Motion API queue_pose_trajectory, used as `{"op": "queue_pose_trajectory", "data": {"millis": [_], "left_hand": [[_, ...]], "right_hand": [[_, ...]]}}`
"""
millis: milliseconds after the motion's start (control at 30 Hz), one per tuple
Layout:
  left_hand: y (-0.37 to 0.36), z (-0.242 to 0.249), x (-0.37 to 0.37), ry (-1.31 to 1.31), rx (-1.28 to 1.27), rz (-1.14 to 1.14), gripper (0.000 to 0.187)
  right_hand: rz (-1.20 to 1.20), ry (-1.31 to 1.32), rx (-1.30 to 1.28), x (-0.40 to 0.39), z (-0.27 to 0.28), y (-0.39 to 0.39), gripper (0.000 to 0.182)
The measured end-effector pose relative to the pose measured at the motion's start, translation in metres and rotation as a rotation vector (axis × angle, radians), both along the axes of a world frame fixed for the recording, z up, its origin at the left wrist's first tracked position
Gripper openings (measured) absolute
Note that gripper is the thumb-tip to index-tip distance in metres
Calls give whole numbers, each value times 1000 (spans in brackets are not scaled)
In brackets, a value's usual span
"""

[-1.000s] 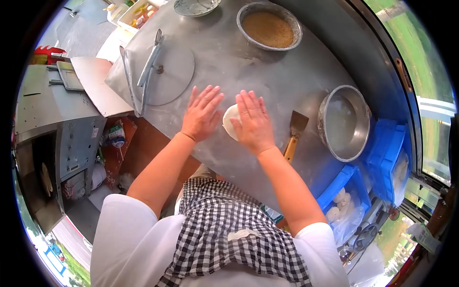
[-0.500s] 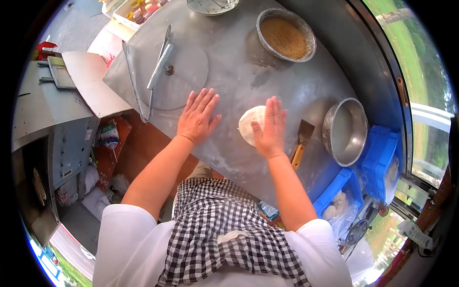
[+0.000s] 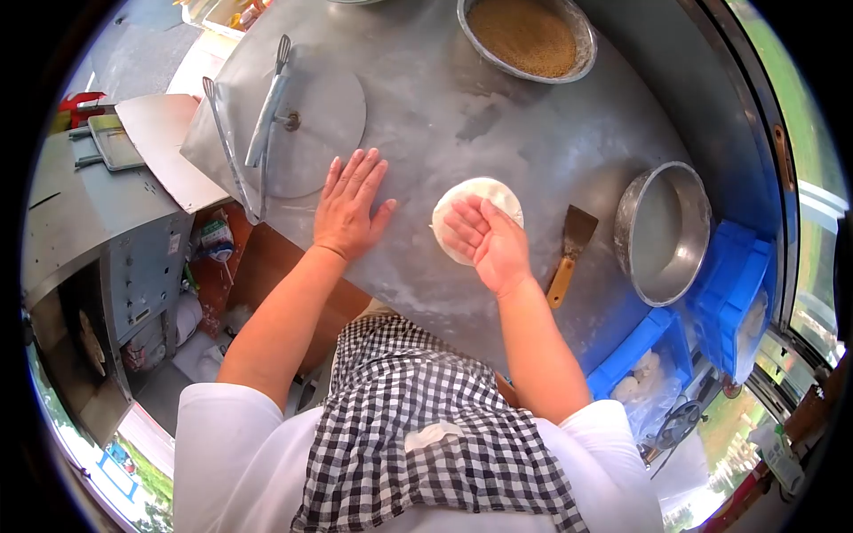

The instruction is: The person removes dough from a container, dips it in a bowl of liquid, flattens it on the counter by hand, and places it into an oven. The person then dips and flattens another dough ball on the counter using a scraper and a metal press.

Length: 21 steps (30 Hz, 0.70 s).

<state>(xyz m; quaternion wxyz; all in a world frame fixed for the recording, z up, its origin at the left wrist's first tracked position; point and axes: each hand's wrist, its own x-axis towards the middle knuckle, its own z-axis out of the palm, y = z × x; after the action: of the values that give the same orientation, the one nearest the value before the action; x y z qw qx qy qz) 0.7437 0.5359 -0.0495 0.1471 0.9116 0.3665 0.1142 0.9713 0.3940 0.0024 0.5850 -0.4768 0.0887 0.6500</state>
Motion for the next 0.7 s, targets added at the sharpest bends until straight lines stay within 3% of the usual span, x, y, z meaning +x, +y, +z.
{"op": "queue_pose_trajectory", "data": {"millis": [67, 100, 200, 267, 367, 533, 700], "left_hand": [[4, -4, 3, -1, 21, 4, 60], [2, -3, 0, 8, 22, 0, 59], [1, 1, 3, 3, 8, 9, 62], [1, 0, 4, -3, 20, 4, 62], [0, 6, 2, 21, -4, 9, 62], [2, 4, 4, 20, -11, 16, 62], [5, 4, 3, 0, -16, 15, 62]], "right_hand": [[51, 44, -51, 13, -13, 10, 41], [111, 44, 42, 14, -6, 4, 40], [221, -24, -148, 18, -11, 6, 40], [274, 30, -5, 31, -12, 12, 42], [357, 85, 185, 47, 30, 26, 42], [80, -141, 426, 128, 62, 109, 39], [-188, -223, 318, 194, 41, 218, 30]]}}
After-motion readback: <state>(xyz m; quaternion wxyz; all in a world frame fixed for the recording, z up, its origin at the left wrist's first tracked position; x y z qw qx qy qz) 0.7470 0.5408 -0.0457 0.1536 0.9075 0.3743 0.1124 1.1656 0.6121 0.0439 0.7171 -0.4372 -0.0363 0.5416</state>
